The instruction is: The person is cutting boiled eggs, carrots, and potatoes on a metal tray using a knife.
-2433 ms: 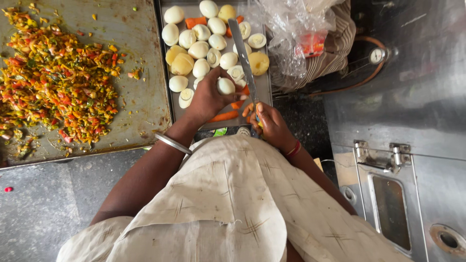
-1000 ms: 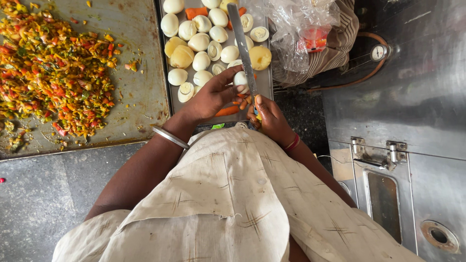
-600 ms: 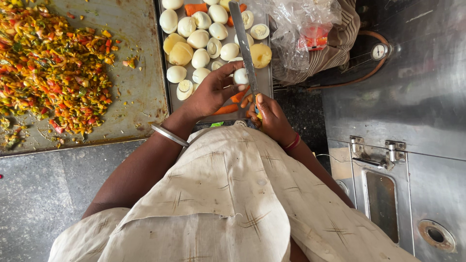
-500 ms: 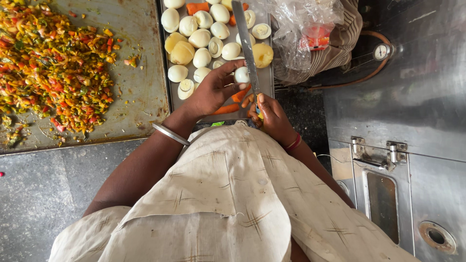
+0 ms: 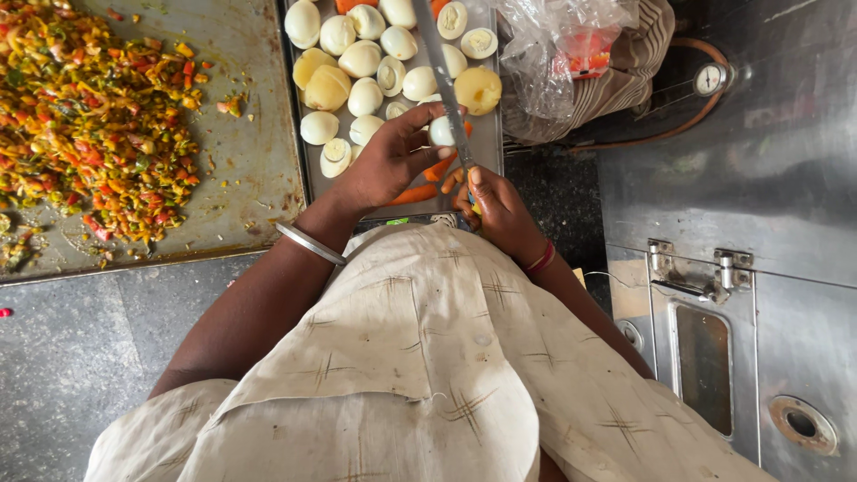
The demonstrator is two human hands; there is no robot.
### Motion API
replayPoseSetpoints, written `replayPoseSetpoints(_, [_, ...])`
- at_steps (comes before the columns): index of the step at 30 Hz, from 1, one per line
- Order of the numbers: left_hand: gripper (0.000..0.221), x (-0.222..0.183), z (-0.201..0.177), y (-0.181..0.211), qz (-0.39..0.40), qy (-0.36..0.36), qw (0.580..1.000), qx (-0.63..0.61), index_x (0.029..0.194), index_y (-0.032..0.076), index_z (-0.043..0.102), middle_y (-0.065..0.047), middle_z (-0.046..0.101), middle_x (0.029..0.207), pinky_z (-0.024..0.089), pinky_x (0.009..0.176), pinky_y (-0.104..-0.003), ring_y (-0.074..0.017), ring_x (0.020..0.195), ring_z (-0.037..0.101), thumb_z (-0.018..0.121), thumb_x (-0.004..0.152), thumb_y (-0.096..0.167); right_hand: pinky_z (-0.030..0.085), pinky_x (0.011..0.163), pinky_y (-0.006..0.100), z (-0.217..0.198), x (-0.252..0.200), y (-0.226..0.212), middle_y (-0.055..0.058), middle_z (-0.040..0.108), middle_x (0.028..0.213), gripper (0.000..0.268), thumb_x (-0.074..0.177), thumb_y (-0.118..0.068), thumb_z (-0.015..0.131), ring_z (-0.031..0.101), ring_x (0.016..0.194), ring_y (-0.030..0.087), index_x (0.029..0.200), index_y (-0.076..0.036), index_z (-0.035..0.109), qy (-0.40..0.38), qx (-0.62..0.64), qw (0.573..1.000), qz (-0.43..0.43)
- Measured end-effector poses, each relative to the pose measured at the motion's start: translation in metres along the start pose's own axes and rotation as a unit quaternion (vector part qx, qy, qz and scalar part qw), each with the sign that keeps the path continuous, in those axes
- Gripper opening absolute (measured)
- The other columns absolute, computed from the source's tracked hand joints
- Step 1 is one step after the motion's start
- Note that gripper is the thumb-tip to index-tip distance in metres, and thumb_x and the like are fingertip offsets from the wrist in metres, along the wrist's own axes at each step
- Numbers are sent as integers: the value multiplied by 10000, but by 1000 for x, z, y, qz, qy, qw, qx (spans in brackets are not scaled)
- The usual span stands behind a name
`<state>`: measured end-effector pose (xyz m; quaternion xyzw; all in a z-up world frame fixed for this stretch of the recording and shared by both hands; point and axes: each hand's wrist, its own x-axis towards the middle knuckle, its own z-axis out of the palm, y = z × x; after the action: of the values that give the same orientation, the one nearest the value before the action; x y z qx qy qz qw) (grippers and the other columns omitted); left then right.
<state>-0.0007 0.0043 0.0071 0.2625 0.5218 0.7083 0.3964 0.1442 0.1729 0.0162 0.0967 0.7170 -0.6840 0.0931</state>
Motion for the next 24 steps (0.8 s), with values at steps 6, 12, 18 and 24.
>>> replayPoseSetpoints(6, [501, 2, 1, 4, 22, -9, 1000, 9, 1489, 55, 503, -63, 618, 1404, 499, 1140, -350, -190, 1290, 613, 642, 1012, -8, 315, 543, 232, -1, -1, -1, -48, 412, 661, 537, 1121, -489, 342, 339, 576, 45, 1102, -43, 640, 16, -1, 1000, 14])
replayPoseSetpoints(12, [500, 3, 1, 4, 21, -5, 1000, 5, 1487, 56, 508, -62, 618, 1398, 496, 1140, -353, -183, 1282, 610, 646, 1011, -7, 348, 553, 228, -2, 0, 1, -51, 430, 678, 535, 1119, -495, 341, 378, 593, 40, 1105, -49, 636, 11, -6, 1000, -3])
replayPoseSetpoints(18, [497, -2, -4, -6, 14, 29, 999, -2, 1478, 76, 517, -34, 608, 1413, 499, 1130, -347, -176, 1298, 607, 652, 1005, 1, 351, 550, 233, -1, 1, 9, -44, 455, 679, 507, 1129, -463, 352, 389, 590, 45, 1096, -45, 638, 2, -8, 1000, 16])
replayPoseSetpoints(24, [469, -7, -9, 0, 15, 73, 997, -26, 1458, 88, 562, -27, 622, 1405, 509, 1085, -330, -172, 1294, 602, 681, 1009, 24, 338, 533, 231, -1, -2, 8, -49, 448, 662, 467, 1126, -419, 355, 376, 570, 45, 1100, -52, 642, -13, -14, 999, 34])
